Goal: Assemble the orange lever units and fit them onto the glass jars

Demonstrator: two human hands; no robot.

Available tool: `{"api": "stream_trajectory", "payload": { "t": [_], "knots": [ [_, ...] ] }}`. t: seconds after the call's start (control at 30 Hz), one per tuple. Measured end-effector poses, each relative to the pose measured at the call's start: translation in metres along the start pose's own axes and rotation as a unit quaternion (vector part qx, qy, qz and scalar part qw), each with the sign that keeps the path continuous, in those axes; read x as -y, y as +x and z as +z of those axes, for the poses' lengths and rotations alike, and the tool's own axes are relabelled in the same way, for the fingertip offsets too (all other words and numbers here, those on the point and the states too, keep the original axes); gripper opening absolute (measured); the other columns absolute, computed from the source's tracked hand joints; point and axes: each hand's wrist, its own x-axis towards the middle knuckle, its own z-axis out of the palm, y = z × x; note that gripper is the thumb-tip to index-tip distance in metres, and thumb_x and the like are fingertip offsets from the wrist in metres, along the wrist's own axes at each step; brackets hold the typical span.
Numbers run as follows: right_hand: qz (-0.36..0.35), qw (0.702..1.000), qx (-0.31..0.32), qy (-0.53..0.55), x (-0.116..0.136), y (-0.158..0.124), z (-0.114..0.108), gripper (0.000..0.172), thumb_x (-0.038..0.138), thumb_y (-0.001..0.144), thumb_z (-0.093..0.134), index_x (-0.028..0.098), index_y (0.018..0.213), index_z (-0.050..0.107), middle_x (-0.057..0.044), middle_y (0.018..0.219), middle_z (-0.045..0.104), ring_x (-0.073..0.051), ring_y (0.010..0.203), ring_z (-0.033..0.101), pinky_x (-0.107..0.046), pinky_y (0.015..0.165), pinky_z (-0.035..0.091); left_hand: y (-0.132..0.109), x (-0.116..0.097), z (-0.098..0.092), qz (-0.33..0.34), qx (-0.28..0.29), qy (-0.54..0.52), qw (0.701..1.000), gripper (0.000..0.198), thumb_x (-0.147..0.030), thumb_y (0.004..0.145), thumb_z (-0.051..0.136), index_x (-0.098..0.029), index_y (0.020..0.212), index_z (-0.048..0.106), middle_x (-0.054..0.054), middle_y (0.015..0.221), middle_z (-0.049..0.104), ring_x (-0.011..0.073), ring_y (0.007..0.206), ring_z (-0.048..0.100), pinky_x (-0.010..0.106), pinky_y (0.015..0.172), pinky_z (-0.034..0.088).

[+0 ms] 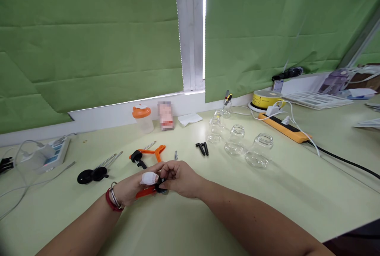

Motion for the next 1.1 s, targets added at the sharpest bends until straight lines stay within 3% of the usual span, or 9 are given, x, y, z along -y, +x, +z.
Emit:
{"api": "stream_trajectory", "payload": {
  "t": [0.33, 0.63, 1.1],
  "knots": [
    [0.008, 1.0, -0.014, -0.016, 0.0053, -0.0025, 0.0008, 0.019, 0.017, 0.061, 0.074, 0.014, 0.073, 0.06, 0.002, 0.069, 0.062, -0.011, 0.065, 0.056, -0.025, 0.062, 0.045, 0.0005, -0.0003, -0.0009, -0.011, 0.002, 0.02, 1.0, 0.027, -0.034, 0.068, 0.056, -0.02, 0.091, 0.05, 0.002, 0.093, 0.048, 0.0197, 0.09, 0.042, 0.032, 0.079, 0.035],
    [0.0, 0.997, -0.029, -0.065, 0.009, -0.0027, 0.0007, 0.015, 0.013, 0.061, 0.072, 0.014, 0.069, 0.06, 0.003, 0.064, 0.057, -0.008, 0.059, 0.049, -0.022, 0.055, 0.04, 0.0002, -0.0009, -0.0013, -0.013, 0.01, 0.025, 1.0, 0.028, -0.034, 0.067, 0.057, -0.02, 0.09, 0.049, 0.001, 0.089, 0.046, 0.0195, 0.089, 0.042, 0.033, 0.08, 0.035],
    [-0.018, 0.996, -0.013, -0.085, 0.0044, -0.0032, -0.0017, 0.017, 0.02, 0.062, 0.074, 0.014, 0.068, 0.06, 0.0, 0.071, 0.06, -0.01, 0.061, 0.053, -0.024, 0.057, 0.043, -0.0023, -0.0026, -0.0017, -0.005, 0.035, 0.019, 0.999, 0.052, -0.025, 0.07, 0.053, -0.023, 0.122, 0.045, 0.004, 0.108, 0.054, 0.02, 0.1, 0.045, 0.032, 0.083, 0.036]
  ]
}}
